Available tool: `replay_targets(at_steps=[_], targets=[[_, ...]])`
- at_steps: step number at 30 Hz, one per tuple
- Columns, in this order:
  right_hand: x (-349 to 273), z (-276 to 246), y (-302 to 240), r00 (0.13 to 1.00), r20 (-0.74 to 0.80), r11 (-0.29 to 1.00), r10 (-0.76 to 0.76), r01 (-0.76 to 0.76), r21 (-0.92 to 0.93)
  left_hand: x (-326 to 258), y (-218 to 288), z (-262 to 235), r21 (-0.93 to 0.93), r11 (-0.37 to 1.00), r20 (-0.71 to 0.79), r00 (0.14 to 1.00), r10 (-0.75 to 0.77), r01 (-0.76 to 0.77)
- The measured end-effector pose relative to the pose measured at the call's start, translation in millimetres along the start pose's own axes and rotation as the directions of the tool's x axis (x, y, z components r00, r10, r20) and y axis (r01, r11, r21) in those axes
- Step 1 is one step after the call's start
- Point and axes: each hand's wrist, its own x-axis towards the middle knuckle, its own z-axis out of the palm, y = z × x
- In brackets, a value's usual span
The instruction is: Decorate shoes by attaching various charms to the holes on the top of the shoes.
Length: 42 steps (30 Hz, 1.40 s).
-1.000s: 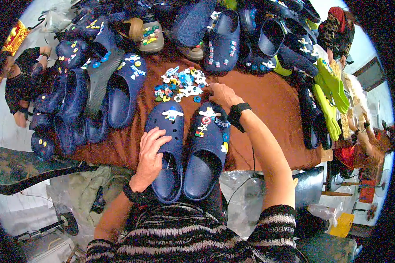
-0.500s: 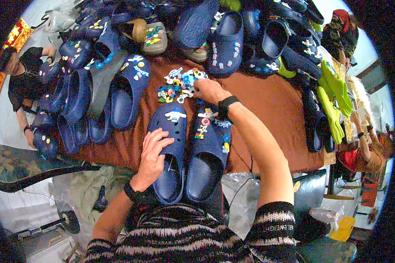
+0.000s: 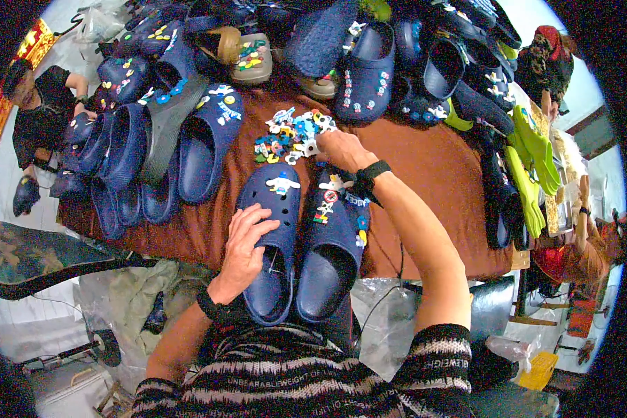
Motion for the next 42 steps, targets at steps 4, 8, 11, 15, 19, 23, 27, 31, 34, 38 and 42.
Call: replay_targets(at_steps=[4, 8, 11, 15, 19, 23, 27, 31, 34, 38, 42], targets=[[1, 5, 3, 0.999, 0.028, 0.999, -0.046, 0.046, -0.001, 1, -1, 0, -0.013, 1.000, 0.012, 1.000, 0.000, 0.000], [3, 8, 3, 0.998, 0.025, 0.998, -0.057, 0.057, 0.008, 0, -1, 1, -0.012, 1.000, 0.006, 1.000, 0.002, -0.002], [0, -3, -6, 0.998, 0.038, 0.991, -0.049, 0.044, 0.125, -1, -1, 0, 0.000, 1.000, 0.009, 1.000, -0.012, 0.012], [-3, -1, -2, 0.998, 0.066, 0.991, 0.016, -0.024, 0.131, 0, 1, 0, 0.000, 1.000, 0.011, 1.000, -0.005, 0.005], [-7, -8, -13, 0.999, -0.045, 0.951, 0.019, -0.005, 0.310, 0, 2, -1, -0.016, 1.000, 0.018, 1.000, -0.015, 0.016], [-14, -30, -55, 0.995, -0.082, 0.850, -0.060, 0.094, 0.518, -1, 0, -1, -0.013, 1.000, 0.006, 1.000, -0.018, 0.018], [-19, -24, -79, 0.973, -0.192, 0.800, -0.128, 0.216, 0.561, 1, 1, 0, -0.016, 1.000, 0.000, 1.000, -0.001, 0.001], [-29, -29, -91, 0.966, -0.189, 0.832, -0.179, 0.251, 0.495, 0, -1, 1, -0.025, 1.000, -0.011, 1.000, 0.008, -0.009], [-38, -19, -82, 0.914, -0.330, 0.893, -0.237, 0.338, 0.297, 2, 1, 1, -0.002, 1.000, -0.001, 1.000, -0.004, 0.004], [-53, -19, -81, 0.984, -0.132, 0.969, -0.123, 0.147, 0.198, -1, -2, 1, 0.010, 1.000, -0.016, 1.000, -0.005, 0.005], [-58, -14, -80, 0.991, -0.087, 0.983, -0.097, 0.109, 0.147, 0, -2, 3, 0.004, 1.000, -0.021, 1.000, 0.002, -0.002]])
